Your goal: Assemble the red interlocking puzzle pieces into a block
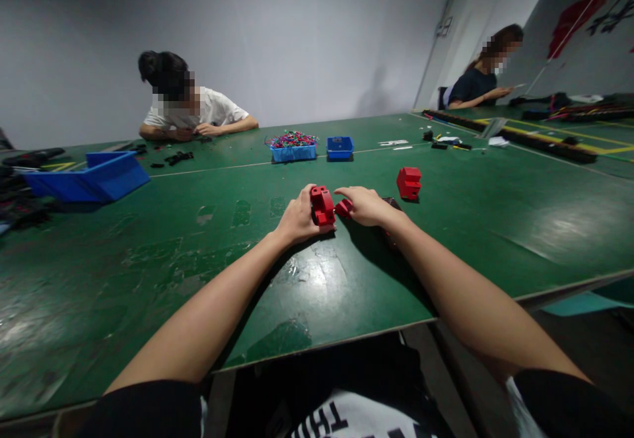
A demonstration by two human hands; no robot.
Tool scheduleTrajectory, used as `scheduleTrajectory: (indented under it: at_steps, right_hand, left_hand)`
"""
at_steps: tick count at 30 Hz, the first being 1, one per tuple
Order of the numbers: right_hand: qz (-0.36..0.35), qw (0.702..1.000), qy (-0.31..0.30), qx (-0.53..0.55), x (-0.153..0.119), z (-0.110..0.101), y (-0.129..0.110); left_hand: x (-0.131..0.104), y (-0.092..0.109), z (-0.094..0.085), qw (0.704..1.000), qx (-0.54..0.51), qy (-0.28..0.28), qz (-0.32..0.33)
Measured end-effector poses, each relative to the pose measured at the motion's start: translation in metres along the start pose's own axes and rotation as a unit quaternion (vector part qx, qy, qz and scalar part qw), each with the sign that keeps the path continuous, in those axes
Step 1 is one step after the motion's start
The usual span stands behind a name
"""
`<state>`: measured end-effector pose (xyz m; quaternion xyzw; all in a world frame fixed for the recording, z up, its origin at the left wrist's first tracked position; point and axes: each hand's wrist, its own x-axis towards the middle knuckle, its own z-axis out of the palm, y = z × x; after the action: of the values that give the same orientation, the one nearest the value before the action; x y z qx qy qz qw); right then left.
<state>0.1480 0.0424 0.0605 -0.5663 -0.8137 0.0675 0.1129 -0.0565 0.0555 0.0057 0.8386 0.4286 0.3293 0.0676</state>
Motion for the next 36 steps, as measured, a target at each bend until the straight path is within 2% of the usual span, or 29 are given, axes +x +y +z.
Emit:
scheduleTrajectory:
  at_steps: [3,5,14,18,22,25,28,32,36]
  right_hand:
    - [-0.042,0.995,-0.083,-0.033,-0.003,-0.002,0.001]
    - [-0.067,0.991,-0.108,-0.038,-0.005,-0.003,0.0]
    - [-0.032,0.993,-0.086,-0.069,-0.008,-0.005,-0.004]
    - [-0.013,0.998,-0.019,-0.057,-0.006,-0.005,-0.006]
    - [0.013,0.994,0.11,-0.003,-0.002,-0.005,-0.004]
    - [-0.023,0.967,0.227,0.114,0.001,-0.005,-0.006]
    - [-0.092,0.927,0.298,0.208,0.002,-0.004,-0.013]
    - [-0.159,0.905,0.326,0.222,0.001,-0.002,-0.021]
    - [-0.164,0.898,0.306,0.27,0.0,0.001,-0.022]
  left_hand:
    - [0.0,0.002,-0.001,0.999,-0.009,-0.001,-0.035]
    - [-0.001,0.003,-0.001,0.999,-0.017,-0.007,-0.051]
    - [0.0,0.004,-0.002,0.997,-0.004,-0.004,-0.071]
    - [0.0,0.003,-0.004,0.998,0.008,0.015,-0.068]
    - [0.001,0.002,-0.005,0.998,0.0,0.032,-0.06]
    - [0.001,0.0,-0.004,0.998,-0.006,0.031,-0.058]
    - [0.002,-0.002,-0.004,0.998,-0.014,0.03,-0.056]
    - [0.001,-0.004,-0.002,0.998,-0.027,0.037,-0.046]
    - [0.002,-0.006,0.0,0.998,-0.042,0.042,-0.033]
